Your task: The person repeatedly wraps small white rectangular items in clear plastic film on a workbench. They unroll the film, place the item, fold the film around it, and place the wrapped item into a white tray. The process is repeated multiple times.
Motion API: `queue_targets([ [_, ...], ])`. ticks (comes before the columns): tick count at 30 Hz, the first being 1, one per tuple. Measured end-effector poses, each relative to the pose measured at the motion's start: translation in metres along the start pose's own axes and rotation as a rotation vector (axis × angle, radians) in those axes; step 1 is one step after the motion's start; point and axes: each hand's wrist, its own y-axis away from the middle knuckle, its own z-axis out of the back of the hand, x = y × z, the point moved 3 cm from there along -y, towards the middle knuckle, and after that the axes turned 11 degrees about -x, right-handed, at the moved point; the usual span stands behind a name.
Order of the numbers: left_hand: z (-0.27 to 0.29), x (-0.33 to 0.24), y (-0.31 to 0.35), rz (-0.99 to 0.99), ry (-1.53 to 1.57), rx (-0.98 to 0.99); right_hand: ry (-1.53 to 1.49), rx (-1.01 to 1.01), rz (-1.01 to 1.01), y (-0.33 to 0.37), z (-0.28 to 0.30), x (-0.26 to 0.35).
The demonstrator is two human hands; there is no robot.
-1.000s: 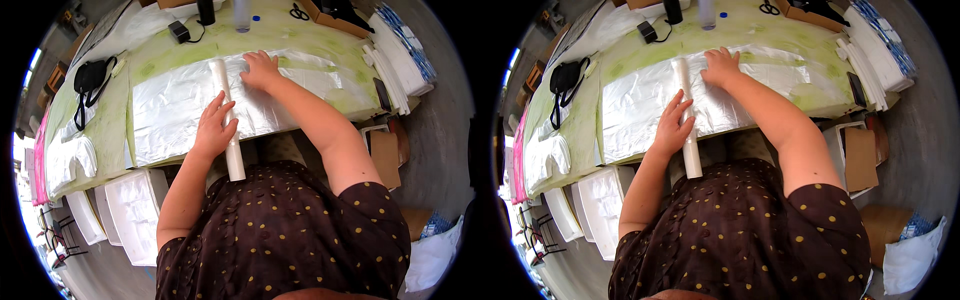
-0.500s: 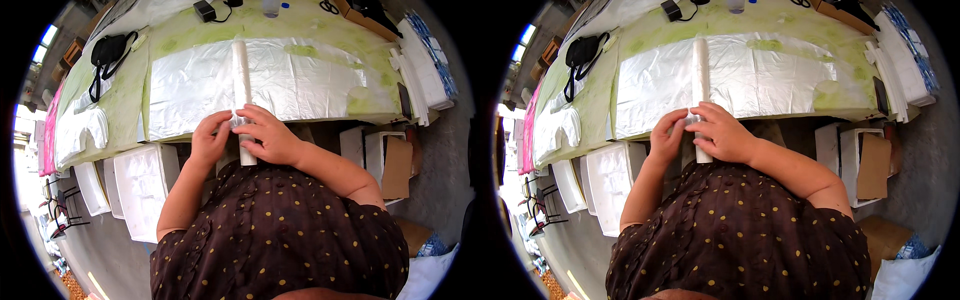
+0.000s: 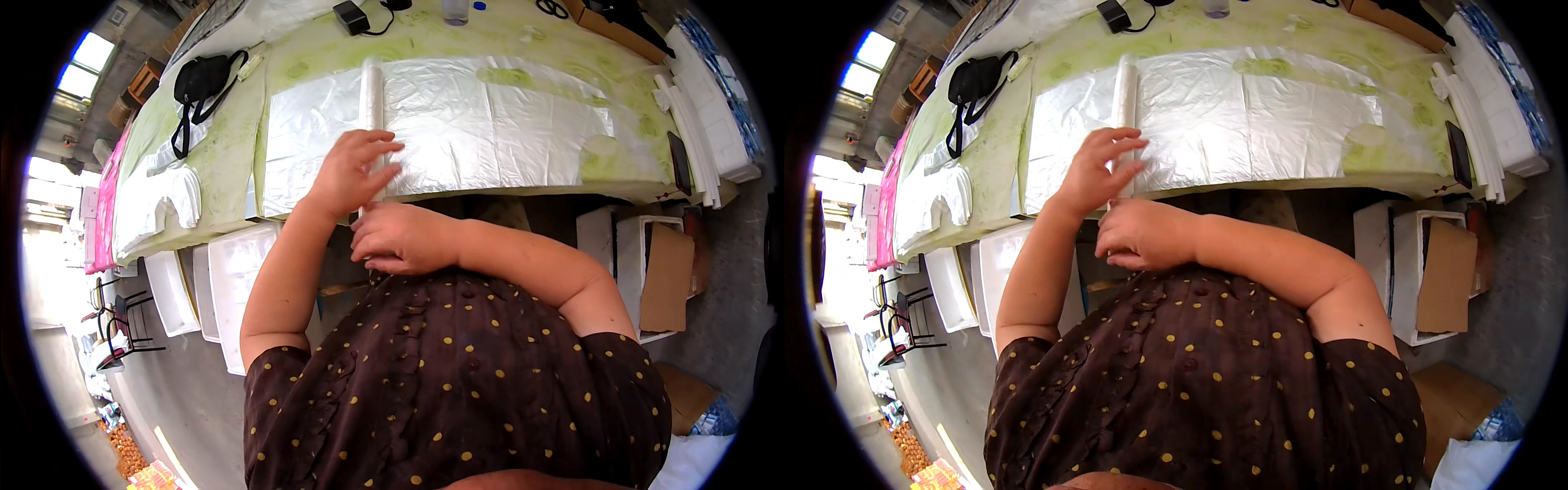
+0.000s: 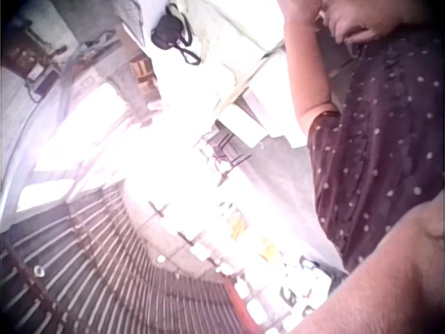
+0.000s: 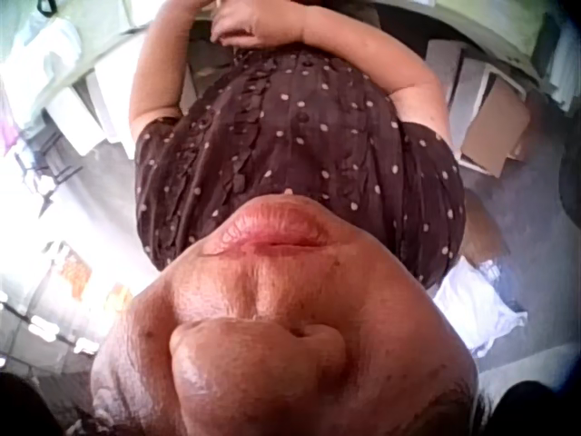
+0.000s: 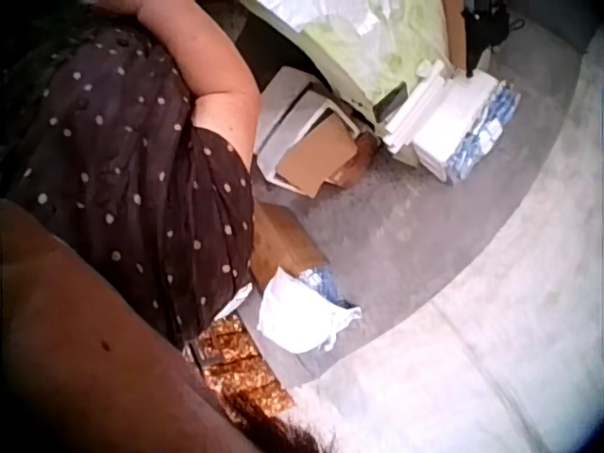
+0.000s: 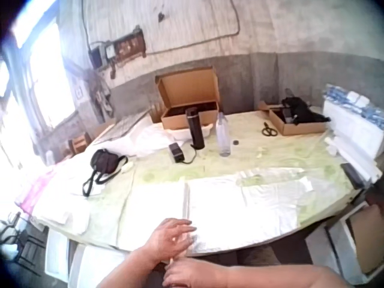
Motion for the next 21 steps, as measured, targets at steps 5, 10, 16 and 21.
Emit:
queue_targets([
  [5, 0.036, 0.043, 0.035, 0.278, -0.281, -0.191, 0.064, -0.352, -0.029, 0.046, 0.043, 0.021],
  [10, 0.093, 0.064, 0.058, 0.41, -0.579, -0.356, 0.05, -0.578, -0.327, 0.112, 0.062, 0.021],
  [16, 0.086, 0.115, 0.063, 0.73, -0.877, 0.026, 0.019, -0.631, -0.37, 0.132, 0.052, 0.02],
  [21, 0.113, 0.159, 0.082, 0.863, -0.588, -0.092, 0.017, -0.651, -0.394, 0.137, 0.058, 0.027],
])
